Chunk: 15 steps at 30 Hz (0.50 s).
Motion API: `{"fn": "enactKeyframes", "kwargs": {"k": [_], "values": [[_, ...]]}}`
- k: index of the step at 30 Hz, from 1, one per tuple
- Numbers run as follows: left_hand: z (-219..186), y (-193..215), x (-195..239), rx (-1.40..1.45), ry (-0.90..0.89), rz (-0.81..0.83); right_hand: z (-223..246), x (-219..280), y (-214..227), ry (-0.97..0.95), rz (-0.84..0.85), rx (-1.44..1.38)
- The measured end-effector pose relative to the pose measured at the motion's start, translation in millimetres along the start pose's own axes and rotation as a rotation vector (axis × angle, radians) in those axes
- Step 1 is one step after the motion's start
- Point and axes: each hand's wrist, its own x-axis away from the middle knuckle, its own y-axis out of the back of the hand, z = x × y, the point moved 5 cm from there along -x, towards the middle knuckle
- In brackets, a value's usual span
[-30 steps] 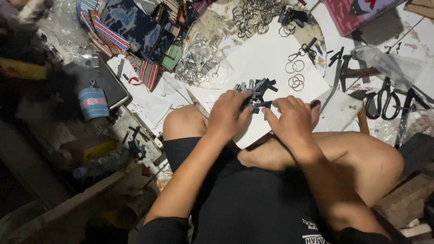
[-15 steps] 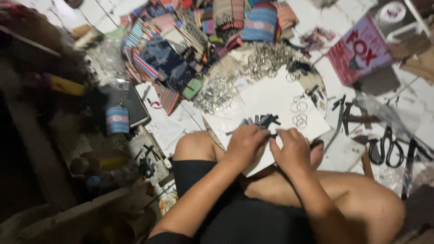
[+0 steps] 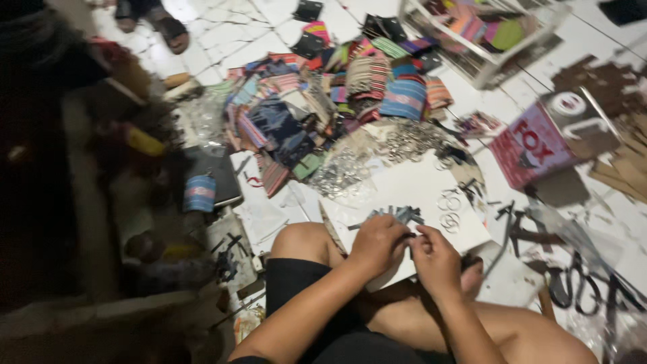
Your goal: The person sits on the floor and assembles keychains by attaching small black rectangular pieces to metal rings. They repeatedly pick up a ring and a black piece, connect them, and place the finished unit on a white board. The workspace is cluttered with colorful fabric pouches, metal rings, and other craft supplies.
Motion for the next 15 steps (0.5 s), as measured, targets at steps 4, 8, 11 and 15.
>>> {"fn": "enactKeyframes", "kwargs": {"k": [4,8,11,15], "values": [[3,-4,0,0.043,-0.02,-0.061,0,-2,0,-0.09,0.122,0.093],[9,-13,3,0.022,-0.02,-0.039,-10,1,-6,-0.161,0.201,0.213],[10,-16,5,0.018,-0.032,-0.029,-13,2,-4,-0.234,0.231,0.244],[9,-16,4,-0.013,-0.065,-0.045,-13,3,-2,-0.324,0.256,0.234]]}}
